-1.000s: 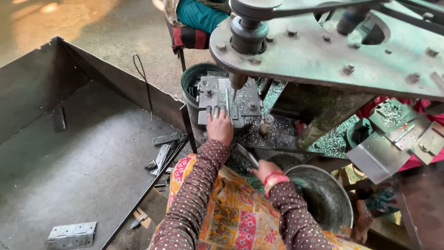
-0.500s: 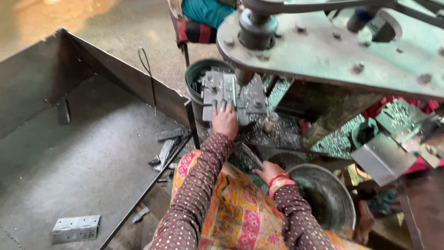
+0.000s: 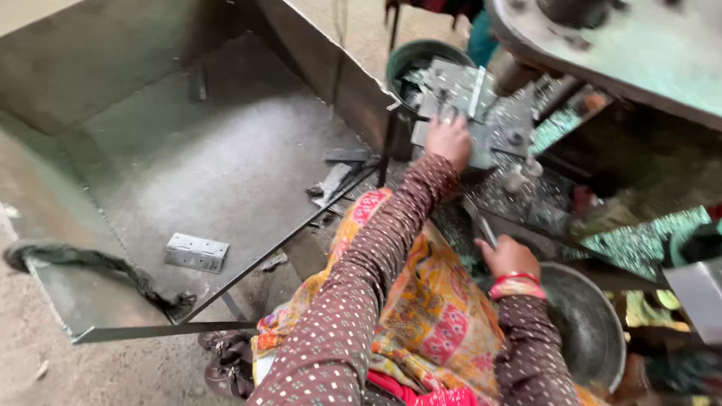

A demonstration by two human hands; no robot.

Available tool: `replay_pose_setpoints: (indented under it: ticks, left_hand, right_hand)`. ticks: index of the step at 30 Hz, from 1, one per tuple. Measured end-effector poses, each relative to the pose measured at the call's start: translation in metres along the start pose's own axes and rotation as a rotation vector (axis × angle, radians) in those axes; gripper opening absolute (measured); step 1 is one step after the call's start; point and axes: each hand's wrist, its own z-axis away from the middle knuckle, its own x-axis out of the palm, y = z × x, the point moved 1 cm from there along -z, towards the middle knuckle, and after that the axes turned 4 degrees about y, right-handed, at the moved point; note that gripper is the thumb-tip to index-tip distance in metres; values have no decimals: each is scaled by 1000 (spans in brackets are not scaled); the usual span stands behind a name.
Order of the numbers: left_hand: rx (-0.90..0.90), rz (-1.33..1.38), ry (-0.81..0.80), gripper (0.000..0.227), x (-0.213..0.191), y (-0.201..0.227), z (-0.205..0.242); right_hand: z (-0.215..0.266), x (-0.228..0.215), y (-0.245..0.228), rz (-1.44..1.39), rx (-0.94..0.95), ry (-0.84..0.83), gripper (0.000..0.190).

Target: The person places small metal hinge components into a drilling jig by hand, uses a lever to lower the drill head to create holes, and затем moves the finished pieces into a collection bin.

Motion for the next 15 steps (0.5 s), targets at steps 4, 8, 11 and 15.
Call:
replay_pose_setpoints:
  ticks: [4, 8, 11, 15]
  left_hand:
    - [-46, 139, -55, 27, -17, -1, -1]
    - [-69, 295, -23, 31, -35, -7, 3]
    - [-78, 278, -38, 30, -38, -5, -2]
    - [-58, 185, -96, 30, -33, 1, -8]
  right_hand:
    - [-21, -9, 2, 2, 24, -128, 59]
    - [-19, -11, -2, 22, 30, -125, 57]
    - [-11, -11, -6, -37, 68, -117, 54]
    - [-3, -16, -11, -48, 72, -73, 52]
